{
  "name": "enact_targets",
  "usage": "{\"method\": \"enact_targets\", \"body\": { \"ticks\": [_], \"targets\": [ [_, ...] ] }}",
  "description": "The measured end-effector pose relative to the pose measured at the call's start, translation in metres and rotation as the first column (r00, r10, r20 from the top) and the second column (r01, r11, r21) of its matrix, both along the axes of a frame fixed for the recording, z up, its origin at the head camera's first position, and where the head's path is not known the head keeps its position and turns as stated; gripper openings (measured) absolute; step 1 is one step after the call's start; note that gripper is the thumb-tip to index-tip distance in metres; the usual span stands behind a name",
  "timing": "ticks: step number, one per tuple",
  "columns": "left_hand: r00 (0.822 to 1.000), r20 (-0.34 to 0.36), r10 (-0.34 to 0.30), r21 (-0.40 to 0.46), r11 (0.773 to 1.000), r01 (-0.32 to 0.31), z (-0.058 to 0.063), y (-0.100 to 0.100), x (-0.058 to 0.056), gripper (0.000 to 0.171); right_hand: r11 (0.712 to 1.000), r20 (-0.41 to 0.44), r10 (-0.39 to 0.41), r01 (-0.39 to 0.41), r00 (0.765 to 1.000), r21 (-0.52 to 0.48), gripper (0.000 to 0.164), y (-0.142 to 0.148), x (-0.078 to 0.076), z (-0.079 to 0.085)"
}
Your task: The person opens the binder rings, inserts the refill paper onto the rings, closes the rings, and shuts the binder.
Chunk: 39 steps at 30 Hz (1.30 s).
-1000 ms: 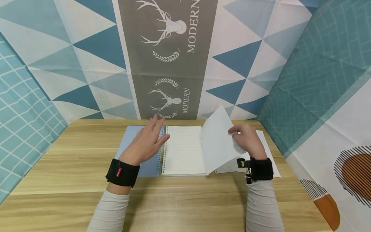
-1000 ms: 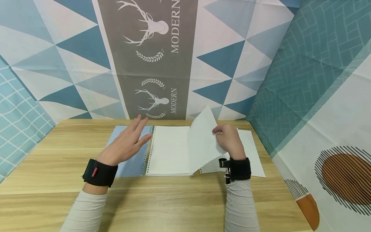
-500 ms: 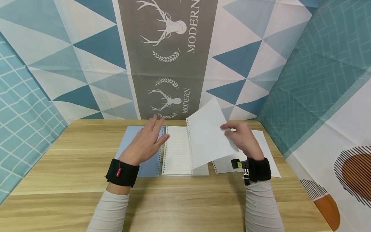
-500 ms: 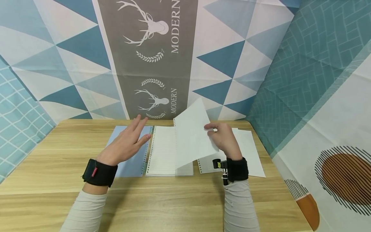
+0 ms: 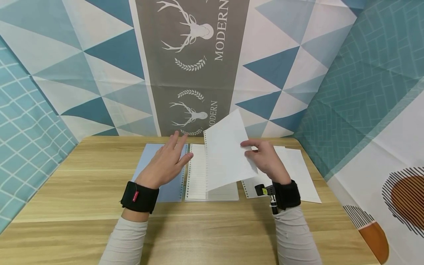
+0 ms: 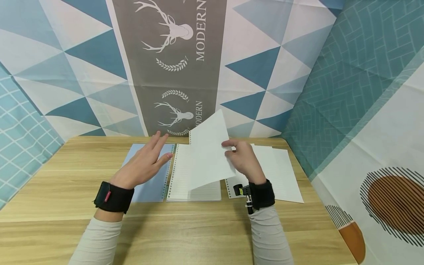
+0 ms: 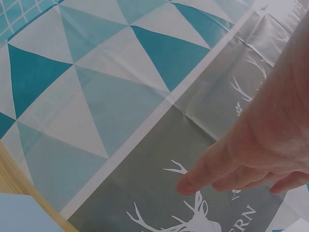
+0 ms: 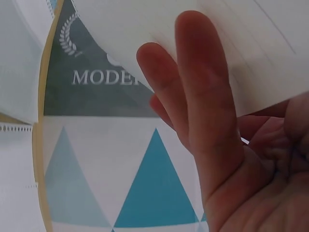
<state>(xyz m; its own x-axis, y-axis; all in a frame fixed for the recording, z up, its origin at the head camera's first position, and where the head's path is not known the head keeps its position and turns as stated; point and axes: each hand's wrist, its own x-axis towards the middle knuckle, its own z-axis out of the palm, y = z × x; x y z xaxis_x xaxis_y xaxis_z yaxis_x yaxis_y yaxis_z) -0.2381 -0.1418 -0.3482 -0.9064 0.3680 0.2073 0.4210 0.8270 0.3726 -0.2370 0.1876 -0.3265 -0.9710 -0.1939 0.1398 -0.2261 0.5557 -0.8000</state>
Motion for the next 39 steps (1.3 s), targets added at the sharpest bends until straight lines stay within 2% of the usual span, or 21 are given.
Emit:
{"method": "enact_targets", "body": {
  "ticks": [8, 28, 39],
  "targets": [
    [1.000, 0.009, -0.001, 0.003, 1.000, 0.001, 0.001, -0.002, 0.000, 0.075, 1.000, 0.024, 0.010, -0.010, 1.000, -0.008, 0.038, -0.015, 0.001, -0.001],
    [1.000, 0.006, -0.003, 0.004, 1.000, 0.003, -0.001, -0.003, -0.001, 0.075, 0.999, 0.008, 0.011, -0.012, 1.000, 0.040, 0.039, -0.044, 0.004, -0.006],
    [1.000, -0.003, -0.003, 0.009, 1.000, 0.003, -0.003, -0.001, -0.002, 0.074, 0.998, -0.044, 0.038, -0.036, 0.998, 0.058, 0.040, -0.057, 0.007, -0.011]
  ]
}}
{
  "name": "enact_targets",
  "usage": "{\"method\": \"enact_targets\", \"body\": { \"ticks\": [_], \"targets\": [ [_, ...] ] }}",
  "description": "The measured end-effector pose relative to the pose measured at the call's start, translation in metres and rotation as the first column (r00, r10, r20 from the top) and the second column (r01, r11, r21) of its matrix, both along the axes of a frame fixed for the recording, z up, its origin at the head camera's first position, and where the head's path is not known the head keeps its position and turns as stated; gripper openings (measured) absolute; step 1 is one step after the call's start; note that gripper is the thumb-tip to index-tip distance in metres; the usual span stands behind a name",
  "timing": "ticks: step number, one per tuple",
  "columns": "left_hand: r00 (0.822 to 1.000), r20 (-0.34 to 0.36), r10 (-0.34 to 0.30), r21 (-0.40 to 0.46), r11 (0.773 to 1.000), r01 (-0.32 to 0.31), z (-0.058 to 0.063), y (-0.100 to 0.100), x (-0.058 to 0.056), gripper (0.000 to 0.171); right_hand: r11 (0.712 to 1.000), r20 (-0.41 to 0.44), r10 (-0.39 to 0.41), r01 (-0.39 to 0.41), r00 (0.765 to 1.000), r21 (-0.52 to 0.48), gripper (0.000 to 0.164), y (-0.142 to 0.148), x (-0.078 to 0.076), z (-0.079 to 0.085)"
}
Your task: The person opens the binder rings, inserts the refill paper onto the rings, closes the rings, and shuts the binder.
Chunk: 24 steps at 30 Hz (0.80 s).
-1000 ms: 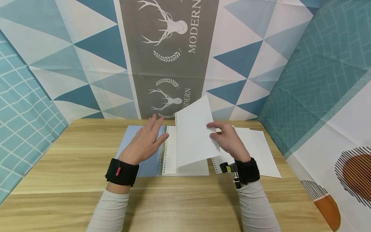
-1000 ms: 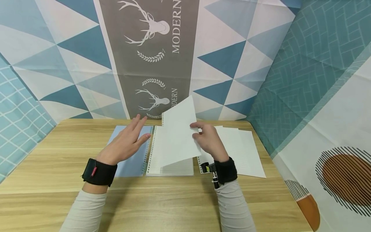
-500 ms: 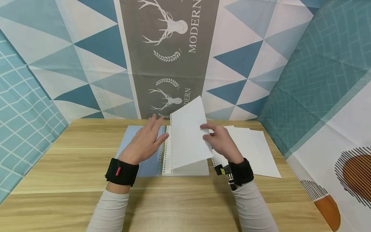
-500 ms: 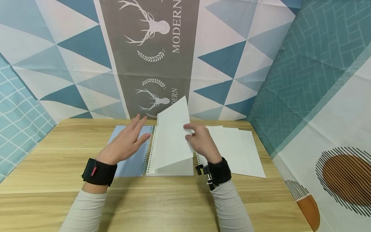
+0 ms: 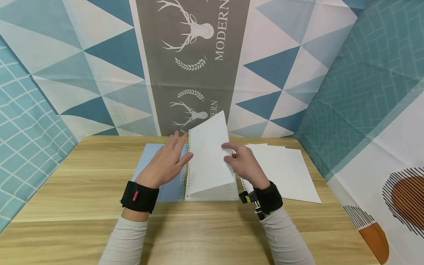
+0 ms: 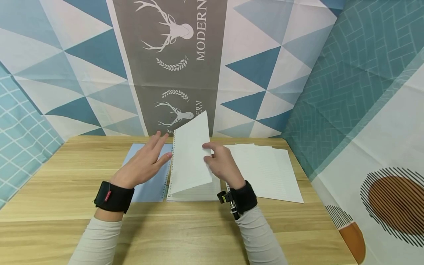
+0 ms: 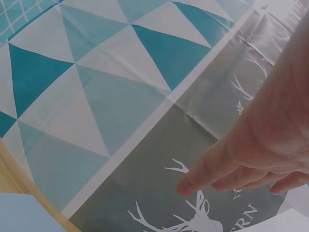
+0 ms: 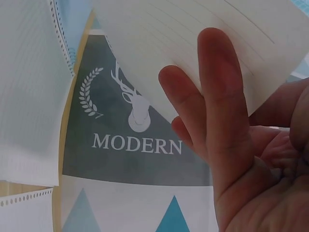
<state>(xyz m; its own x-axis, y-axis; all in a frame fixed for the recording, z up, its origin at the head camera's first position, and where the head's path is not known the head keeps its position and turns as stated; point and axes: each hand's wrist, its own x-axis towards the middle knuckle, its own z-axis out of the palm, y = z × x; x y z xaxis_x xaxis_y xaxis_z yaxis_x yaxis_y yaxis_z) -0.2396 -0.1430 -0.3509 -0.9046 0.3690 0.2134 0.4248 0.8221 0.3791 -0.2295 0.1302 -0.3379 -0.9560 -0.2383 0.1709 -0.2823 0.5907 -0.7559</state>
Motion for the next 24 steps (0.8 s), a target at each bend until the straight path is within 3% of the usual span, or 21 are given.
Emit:
{"method": "enact_targets", "body": {
  "ticks": [13, 24],
  "targets": [
    [1.000, 0.001, 0.006, -0.008, 1.000, -0.006, 0.0005, 0.0017, 0.0003, 0.075, 1.000, 0.010, -0.012, 0.012, 1.000, 0.027, 0.041, -0.0085, -0.0030, -0.0071],
    [1.000, 0.005, 0.011, -0.012, 1.000, -0.011, -0.0002, 0.0006, -0.0003, 0.075, 1.000, 0.020, -0.013, 0.013, 1.000, -0.010, 0.042, -0.0100, -0.0019, -0.0066]
  ]
}}
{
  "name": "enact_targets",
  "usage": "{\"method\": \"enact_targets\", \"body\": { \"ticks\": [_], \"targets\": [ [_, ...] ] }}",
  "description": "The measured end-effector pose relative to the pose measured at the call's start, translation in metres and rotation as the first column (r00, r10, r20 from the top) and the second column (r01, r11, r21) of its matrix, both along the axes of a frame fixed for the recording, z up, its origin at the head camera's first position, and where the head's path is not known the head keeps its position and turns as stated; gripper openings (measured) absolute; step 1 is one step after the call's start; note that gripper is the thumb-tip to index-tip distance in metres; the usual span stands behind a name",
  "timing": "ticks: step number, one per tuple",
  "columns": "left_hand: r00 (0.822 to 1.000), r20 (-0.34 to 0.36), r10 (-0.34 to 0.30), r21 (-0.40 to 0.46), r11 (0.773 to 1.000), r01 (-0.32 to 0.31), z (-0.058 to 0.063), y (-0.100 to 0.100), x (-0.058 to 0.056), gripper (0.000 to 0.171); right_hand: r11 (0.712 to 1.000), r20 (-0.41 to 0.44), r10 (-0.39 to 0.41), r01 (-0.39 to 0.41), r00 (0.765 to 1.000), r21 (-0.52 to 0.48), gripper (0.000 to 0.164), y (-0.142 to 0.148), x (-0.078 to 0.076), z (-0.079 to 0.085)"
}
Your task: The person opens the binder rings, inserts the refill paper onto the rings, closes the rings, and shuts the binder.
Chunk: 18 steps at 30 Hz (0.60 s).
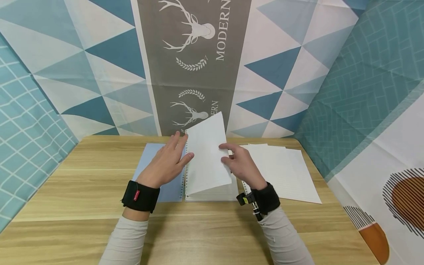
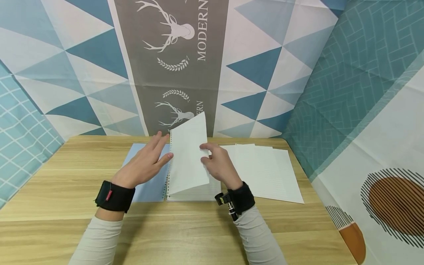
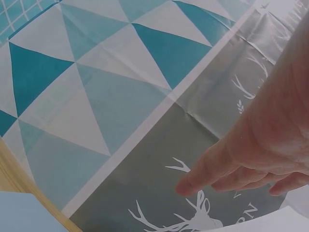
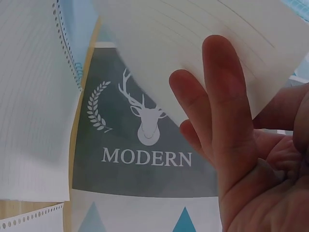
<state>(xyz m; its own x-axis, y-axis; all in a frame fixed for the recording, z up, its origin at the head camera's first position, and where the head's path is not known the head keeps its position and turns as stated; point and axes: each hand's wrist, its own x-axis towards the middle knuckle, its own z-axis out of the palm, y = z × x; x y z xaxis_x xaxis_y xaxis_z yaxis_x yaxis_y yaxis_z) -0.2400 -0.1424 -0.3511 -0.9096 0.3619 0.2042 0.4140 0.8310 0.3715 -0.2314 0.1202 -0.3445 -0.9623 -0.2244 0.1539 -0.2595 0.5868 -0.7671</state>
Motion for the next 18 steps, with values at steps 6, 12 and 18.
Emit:
{"method": "enact_targets", "body": {
  "ticks": [6, 12, 18],
  "targets": [
    [1.000, 0.009, 0.004, -0.006, 1.000, -0.004, -0.0010, 0.0004, -0.0002, 0.076, 1.000, 0.003, 0.009, -0.009, 1.000, 0.025, 0.040, -0.0032, -0.0012, -0.0031],
    [1.000, 0.005, -0.001, -0.005, 1.000, 0.002, -0.0016, 0.0005, -0.0002, 0.076, 0.998, -0.027, 0.013, -0.011, 1.000, 0.067, 0.040, -0.0048, -0.0038, -0.0067],
    [1.000, 0.006, -0.005, 0.007, 1.000, 0.005, -0.0006, 0.0004, -0.0006, 0.075, 0.994, -0.033, 0.010, -0.007, 0.999, 0.113, 0.039, -0.0042, -0.0055, -0.0073]
  ]
}}
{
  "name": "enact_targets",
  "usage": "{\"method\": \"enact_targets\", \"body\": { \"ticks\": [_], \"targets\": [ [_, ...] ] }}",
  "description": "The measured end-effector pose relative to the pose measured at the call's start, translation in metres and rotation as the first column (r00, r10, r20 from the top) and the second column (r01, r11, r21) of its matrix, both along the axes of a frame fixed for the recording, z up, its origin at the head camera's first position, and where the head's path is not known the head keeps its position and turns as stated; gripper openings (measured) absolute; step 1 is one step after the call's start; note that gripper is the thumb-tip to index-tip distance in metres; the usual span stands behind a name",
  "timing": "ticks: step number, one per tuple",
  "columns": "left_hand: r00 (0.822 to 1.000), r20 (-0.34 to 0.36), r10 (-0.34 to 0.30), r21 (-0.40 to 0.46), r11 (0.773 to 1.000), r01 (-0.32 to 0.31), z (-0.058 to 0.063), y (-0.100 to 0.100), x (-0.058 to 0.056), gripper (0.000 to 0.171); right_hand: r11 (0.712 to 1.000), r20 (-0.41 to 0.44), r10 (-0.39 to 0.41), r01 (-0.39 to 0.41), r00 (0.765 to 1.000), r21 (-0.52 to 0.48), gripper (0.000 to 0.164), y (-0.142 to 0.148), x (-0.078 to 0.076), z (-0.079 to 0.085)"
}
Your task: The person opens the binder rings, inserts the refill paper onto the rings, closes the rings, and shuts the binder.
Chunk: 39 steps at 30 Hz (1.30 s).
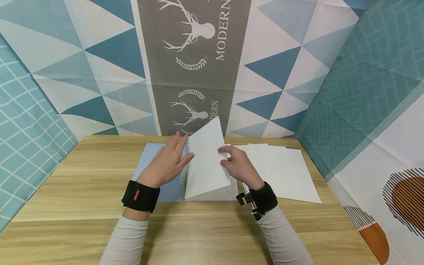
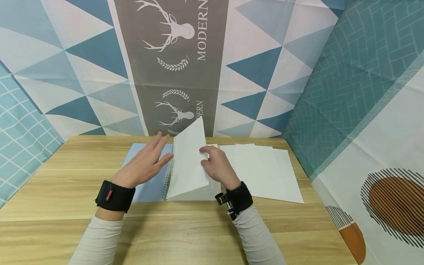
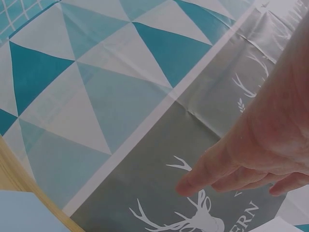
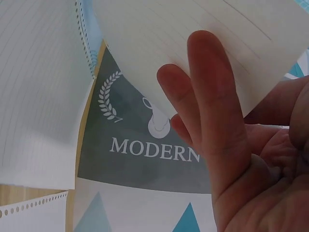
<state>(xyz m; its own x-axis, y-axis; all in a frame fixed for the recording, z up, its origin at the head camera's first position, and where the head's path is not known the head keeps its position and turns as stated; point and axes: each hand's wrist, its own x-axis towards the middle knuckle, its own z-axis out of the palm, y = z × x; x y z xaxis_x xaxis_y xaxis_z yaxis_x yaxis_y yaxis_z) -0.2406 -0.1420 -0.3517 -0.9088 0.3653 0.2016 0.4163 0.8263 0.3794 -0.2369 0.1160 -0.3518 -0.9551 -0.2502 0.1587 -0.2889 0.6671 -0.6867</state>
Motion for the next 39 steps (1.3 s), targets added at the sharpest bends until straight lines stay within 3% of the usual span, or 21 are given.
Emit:
{"method": "enact_targets", "body": {
  "ticks": [15, 39],
  "targets": [
    [1.000, 0.006, 0.000, -0.005, 1.000, 0.000, -0.0005, 0.0001, 0.0000, 0.075, 0.999, -0.031, 0.017, -0.016, 0.999, 0.030, 0.039, 0.0002, -0.0013, -0.0015],
    [1.000, 0.005, -0.010, -0.029, 1.000, 0.010, -0.0059, 0.0086, 0.0001, 0.074, 0.999, -0.009, 0.010, -0.010, 1.000, 0.048, 0.036, 0.0059, -0.0096, -0.0079]
  ]
}}
